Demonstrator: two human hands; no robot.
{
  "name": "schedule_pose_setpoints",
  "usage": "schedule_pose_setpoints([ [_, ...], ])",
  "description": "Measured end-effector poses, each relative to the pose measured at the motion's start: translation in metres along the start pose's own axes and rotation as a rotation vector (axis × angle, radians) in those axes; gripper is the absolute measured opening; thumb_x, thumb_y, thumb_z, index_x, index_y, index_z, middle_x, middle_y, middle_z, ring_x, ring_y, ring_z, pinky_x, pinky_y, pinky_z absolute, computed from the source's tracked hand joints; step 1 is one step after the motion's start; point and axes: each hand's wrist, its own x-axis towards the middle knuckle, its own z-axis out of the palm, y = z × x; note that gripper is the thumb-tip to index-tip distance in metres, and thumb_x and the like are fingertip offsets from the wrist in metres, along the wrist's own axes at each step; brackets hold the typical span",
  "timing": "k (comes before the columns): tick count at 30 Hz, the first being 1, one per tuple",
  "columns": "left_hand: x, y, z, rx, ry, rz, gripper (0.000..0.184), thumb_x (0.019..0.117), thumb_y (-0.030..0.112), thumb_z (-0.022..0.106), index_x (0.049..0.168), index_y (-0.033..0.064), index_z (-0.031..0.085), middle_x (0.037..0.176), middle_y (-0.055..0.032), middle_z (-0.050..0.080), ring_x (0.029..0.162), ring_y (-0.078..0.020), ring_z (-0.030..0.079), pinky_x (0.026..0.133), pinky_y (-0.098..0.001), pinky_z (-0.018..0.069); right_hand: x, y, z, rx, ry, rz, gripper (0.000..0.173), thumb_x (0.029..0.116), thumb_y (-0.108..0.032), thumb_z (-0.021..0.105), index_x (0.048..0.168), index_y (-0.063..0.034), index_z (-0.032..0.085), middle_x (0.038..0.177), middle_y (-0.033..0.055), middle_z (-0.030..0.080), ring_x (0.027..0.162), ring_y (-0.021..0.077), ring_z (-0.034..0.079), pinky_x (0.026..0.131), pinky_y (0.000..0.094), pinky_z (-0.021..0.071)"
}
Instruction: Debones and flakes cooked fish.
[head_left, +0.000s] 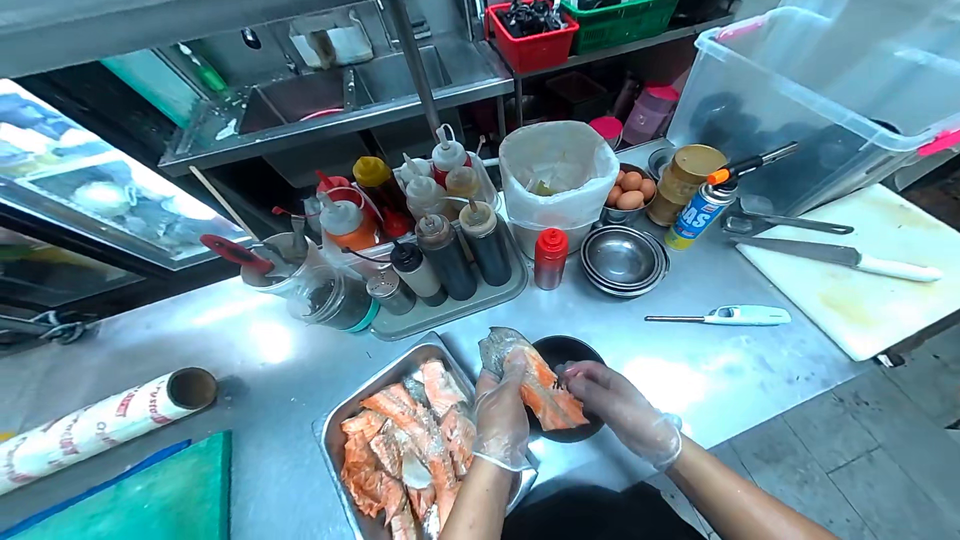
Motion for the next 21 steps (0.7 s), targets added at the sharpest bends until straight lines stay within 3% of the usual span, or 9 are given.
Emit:
schedule_pose_setpoints([
  [2, 0.001, 0.0, 0.0, 0.002, -0.006, 0.0, 0.037, 0.1009, 0.015, 0.064, 0.133, -0.0003, 0.054, 0.108, -0.0204, 0.07, 0.095, -0.029, 0.072, 0.085, -0.0468, 0.0621, 0.0, -0.004, 0.001, -0.093, -0.147, 0.042, 0.043, 0.0901, -0.032, 0.077, 0.123, -0.0063, 0.065, 0.105, 0.0079, 0.071, 0.095, 0.0179, 0.069, 0.085, 0.0365, 0.0586],
  [7, 0.001, -0.002, 0.003, 0.035, -0.035, 0.003, 0.038, 0.1003, 0.016, 0.066, 0.133, 0.0005, 0.054, 0.107, -0.0204, 0.071, 0.093, -0.0292, 0.073, 0.083, -0.0463, 0.0628, 0.004, -0.005, 0.006, -0.25, -0.15, 0.039, 0.023, 0.091, -0.027, 0.075, 0.103, -0.0083, 0.072, 0.088, 0.0035, 0.072, 0.081, 0.013, 0.07, 0.076, 0.0329, 0.0592],
  [10, 0.003, -0.004, -0.001, 0.028, -0.01, -0.009, 0.037, 0.1005, 0.017, 0.066, 0.132, 0.0005, 0.054, 0.107, -0.0205, 0.071, 0.094, -0.0299, 0.072, 0.083, -0.0474, 0.0625, 0.005, -0.001, 0.006, -0.222, -0.071, -0.033, 0.021, 0.0933, -0.027, 0.073, 0.102, -0.0082, 0.073, 0.086, 0.0032, 0.072, 0.08, 0.0128, 0.069, 0.075, 0.0323, 0.0589],
  [15, 0.006, -0.006, -0.001, -0.034, 0.037, -0.052, 0.038, 0.1015, 0.017, 0.064, 0.134, 0.0005, 0.052, 0.108, -0.022, 0.071, 0.092, -0.0323, 0.073, 0.079, -0.049, 0.0633, 0.009, 0.009, 0.012, 0.024, 0.107, -0.138, 0.02, 0.0952, -0.02, 0.071, 0.102, -0.0015, 0.072, 0.089, 0.0111, 0.073, 0.083, 0.0194, 0.071, 0.078, 0.0367, 0.0609],
  [17, 0.006, -0.008, -0.003, -0.012, 0.016, -0.035, 0.037, 0.1014, 0.017, 0.064, 0.132, -0.0003, 0.052, 0.107, -0.022, 0.071, 0.092, -0.0318, 0.073, 0.08, -0.048, 0.0633, 0.011, 0.007, 0.008, 0.106, 0.029, -0.075, 0.022, 0.0954, -0.02, 0.07, 0.101, 0.0005, 0.071, 0.089, 0.0124, 0.071, 0.082, 0.0196, 0.069, 0.079, 0.0388, 0.0599],
  [19, 0.007, -0.009, -0.006, 0.063, -0.037, -0.002, 0.035, 0.1003, 0.017, 0.066, 0.129, -0.0009, 0.056, 0.105, -0.0208, 0.071, 0.092, -0.0297, 0.073, 0.082, -0.0461, 0.0632, 0.014, 0.002, -0.002, 0.02, -0.121, 0.033, 0.025, 0.0955, -0.026, 0.071, 0.099, -0.0015, 0.072, 0.088, 0.0095, 0.072, 0.081, 0.0171, 0.069, 0.078, 0.0376, 0.0593],
  [21, 0.008, -0.009, -0.009, 0.125, -0.091, 0.002, 0.036, 0.0991, 0.017, 0.068, 0.129, -0.0004, 0.057, 0.104, -0.0195, 0.072, 0.092, -0.0285, 0.073, 0.083, -0.0453, 0.0632, 0.018, -0.004, -0.009, -0.064, -0.16, 0.09, 0.026, 0.0955, -0.03, 0.07, 0.097, -0.004, 0.073, 0.087, 0.0073, 0.072, 0.08, 0.016, 0.069, 0.076, 0.0371, 0.0591],
])
